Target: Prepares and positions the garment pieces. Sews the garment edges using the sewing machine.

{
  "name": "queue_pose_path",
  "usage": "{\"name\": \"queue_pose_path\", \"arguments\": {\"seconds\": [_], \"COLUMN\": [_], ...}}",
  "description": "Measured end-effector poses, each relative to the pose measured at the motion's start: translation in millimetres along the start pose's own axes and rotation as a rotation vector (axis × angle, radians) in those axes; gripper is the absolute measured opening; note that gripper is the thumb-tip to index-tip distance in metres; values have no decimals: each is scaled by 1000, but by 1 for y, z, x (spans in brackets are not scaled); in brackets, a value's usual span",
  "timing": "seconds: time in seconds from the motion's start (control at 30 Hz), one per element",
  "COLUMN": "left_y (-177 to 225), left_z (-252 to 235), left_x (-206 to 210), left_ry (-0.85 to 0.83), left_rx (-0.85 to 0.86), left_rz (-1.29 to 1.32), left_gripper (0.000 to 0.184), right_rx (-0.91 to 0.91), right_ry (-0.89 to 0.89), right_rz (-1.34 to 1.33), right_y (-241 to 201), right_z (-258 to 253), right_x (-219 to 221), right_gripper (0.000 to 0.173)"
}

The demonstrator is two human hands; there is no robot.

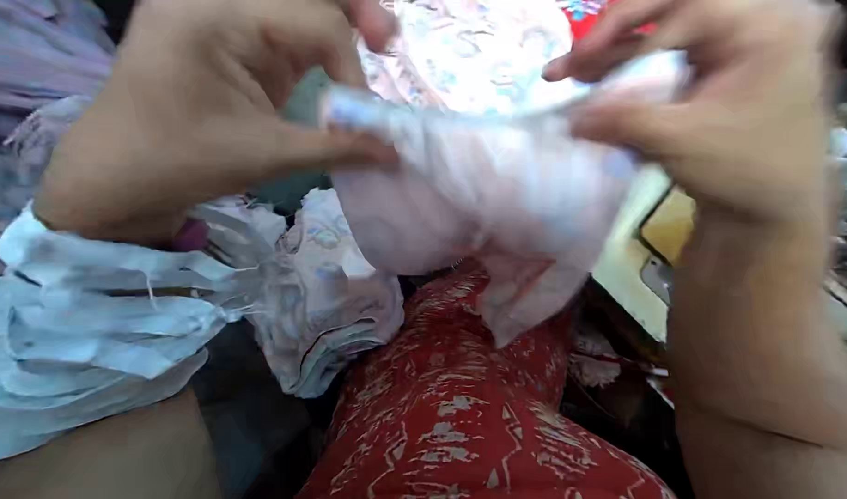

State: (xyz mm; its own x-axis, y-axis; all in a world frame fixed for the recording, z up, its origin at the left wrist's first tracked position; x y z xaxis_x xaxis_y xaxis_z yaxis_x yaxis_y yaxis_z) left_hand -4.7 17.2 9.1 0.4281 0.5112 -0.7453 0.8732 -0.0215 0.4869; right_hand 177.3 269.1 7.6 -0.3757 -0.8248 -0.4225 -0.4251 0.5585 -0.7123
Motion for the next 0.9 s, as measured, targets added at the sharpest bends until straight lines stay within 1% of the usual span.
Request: {"name": "queue_pose_path", "arguments": {"seconds": [0.03,0.07,0.1,0.13,0.17,0.2,0.23,0.27,0.3,0.33,0.4,0.43,0.47,0.5,0.53,0.57,0.6,0.63,0.67,0.7,0.73,0.8,0.83,0.87,0.9], "left_y": [-33,-76,-121,-149,-156,-150,-137,-120,-103,-92,-84,-85,-88,-92,-92,-86,-79,-74,-68,-63,-60,-54,-50,-46,-42], "left_z": [14,34,58,82,104,122,138,151,164,178,215,237,259,278,286,279,262,236,205,172,141,76,41,4,-32], "left_x": [-9,-19,-34,-50,-65,-75,-82,-82,-75,-62,-21,4,30,57,81,97,106,106,100,93,89,98,109,125,143], "left_ry": [95,195,262,313,332,308,242,172,78,-25,-201,-313,-478,-701,-940,-1141,-1250,-1265,-1205,-1064,-847,-408,-241,-112,-18], "left_rx": [-99,-93,-37,-75,-149,-209,-228,-217,-227,-283,-469,-568,-625,-643,-672,-715,-746,-781,-807,-793,-704,-411,-262,-136,-37], "left_rz": [8,44,93,95,89,125,152,168,174,194,273,287,304,324,344,341,309,260,217,200,188,138,92,37,-17], "left_gripper": [13,14,17,17,16,17,18,14,9,6,14,16,14,10,10,14,17,18,18,17,13,6,9,12,13], "right_rx": [38,49,44,9,-42,-84,-94,-61,0,67,190,260,347,456,526,564,584,596,600,603,600,624,636,636,634], "right_ry": [31,58,75,93,111,114,91,48,-2,-42,-137,-235,-383,-610,-869,-1073,-1179,-1190,-1139,-1049,-932,-682,-551,-408,-256], "right_rz": [181,275,260,177,48,-105,-250,-363,-454,-518,-555,-540,-510,-475,-447,-431,-427,-431,-434,-431,-417,-356,-325,-305,-307], "right_y": [11,21,29,35,40,47,56,65,75,85,102,105,108,107,106,104,101,99,97,96,97,101,104,108,112], "right_z": [-14,-24,-31,-38,-42,-42,-38,-31,-20,-7,29,51,71,89,106,118,124,125,121,115,110,103,103,105,108], "right_x": [21,42,60,77,94,110,125,141,157,173,204,216,227,236,243,248,249,244,233,217,199,157,136,116,97], "right_gripper": [27,33,40,44,43,34,21,14,12,14,19,18,17,17,22,28,31,33,33,32,32,33,33,31,30]}}
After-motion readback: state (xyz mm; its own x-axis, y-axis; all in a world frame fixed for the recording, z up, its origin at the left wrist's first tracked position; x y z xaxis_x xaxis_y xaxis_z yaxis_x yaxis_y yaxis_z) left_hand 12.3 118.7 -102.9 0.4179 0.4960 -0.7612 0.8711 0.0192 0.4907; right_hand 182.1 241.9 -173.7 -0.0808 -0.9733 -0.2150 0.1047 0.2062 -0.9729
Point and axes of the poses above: each hand's wrist, its own z-axis away from the middle knuckle, its own x-axis out of the palm, y = z × x, the point moved 2 cm from there along -z, towards the middle knuckle, and after that the axes turned 14 degrees about -z, right-handed, at the moved point
